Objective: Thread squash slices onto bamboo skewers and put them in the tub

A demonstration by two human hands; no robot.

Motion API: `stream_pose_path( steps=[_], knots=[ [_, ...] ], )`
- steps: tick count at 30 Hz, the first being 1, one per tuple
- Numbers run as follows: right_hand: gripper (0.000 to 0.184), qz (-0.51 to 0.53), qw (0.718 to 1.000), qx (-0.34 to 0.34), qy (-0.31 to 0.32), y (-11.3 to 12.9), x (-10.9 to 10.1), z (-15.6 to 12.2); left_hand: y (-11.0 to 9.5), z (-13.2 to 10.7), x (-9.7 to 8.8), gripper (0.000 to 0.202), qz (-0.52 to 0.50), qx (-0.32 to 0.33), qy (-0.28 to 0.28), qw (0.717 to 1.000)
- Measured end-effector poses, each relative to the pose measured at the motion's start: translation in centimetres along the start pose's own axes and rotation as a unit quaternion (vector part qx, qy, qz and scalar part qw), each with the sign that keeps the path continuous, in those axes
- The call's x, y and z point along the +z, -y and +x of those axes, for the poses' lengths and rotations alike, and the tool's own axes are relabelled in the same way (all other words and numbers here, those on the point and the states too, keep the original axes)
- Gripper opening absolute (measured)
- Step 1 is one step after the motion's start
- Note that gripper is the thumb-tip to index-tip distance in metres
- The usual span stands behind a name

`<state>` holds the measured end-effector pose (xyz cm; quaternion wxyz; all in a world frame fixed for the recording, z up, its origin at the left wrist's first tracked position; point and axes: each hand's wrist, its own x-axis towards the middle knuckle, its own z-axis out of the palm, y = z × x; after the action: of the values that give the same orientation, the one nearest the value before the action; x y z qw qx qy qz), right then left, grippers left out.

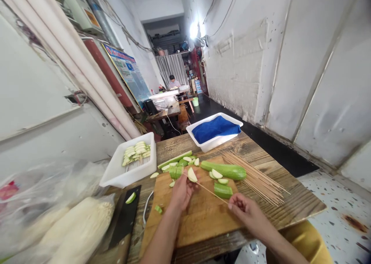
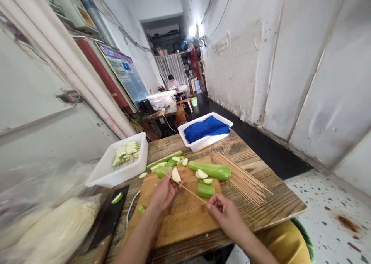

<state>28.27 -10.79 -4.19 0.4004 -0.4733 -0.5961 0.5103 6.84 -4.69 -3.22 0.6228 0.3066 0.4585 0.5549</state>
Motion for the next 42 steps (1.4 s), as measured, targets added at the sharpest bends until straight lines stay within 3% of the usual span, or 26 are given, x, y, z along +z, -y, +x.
stream_pose_path(
  steps=[4,12,17,22,26,32,36,42],
  knots=[
    [0.02,-0.051,0.998,-0.036,-0.007,-0.2,1.6,-0.1,0.0,-1.6,-0.9,0.038,-0.051,-0.019,-0.007,0.998],
    [0.02,-0.144,0.987,-0.063,0.032,-0.6,2.8,0.2,-1.1,-3.5,-1.4,0.035,0.044,0.052,-0.024,0.997],
    [0.013,-0.091,0.99,-0.087,0.069,1.1,5.0,1.3,-1.0,-3.9,-0.3,0.035,0.1,0.053,-0.004,0.994],
    [0.03,-0.031,0.997,-0.062,0.038,1.8,6.9,3.4,-0.7,-3.1,-0.4,0.038,0.039,0.02,0.032,0.998],
    [0.04,-0.043,0.998,-0.052,0.02,0.7,7.1,3.5,-0.7,-1.8,-1.1,0.039,-0.03,0.02,0.036,0.999],
    [0.041,-0.057,0.997,-0.051,0.017,-0.5,6.9,2.1,-0.5,-0.8,-1.8,0.036,-0.108,-0.027,0.031,0.993],
    [0.043,-0.021,0.998,-0.032,0.043,-0.9,6.7,2.3,-0.7,-0.6,-2.4,0.043,-0.102,0.01,0.067,0.993],
    [0.038,-0.031,0.998,-0.044,0.018,-1.0,6.4,2.3,-0.6,0.0,-3.1,0.031,-0.134,0.009,0.0,0.991]
  ],
)
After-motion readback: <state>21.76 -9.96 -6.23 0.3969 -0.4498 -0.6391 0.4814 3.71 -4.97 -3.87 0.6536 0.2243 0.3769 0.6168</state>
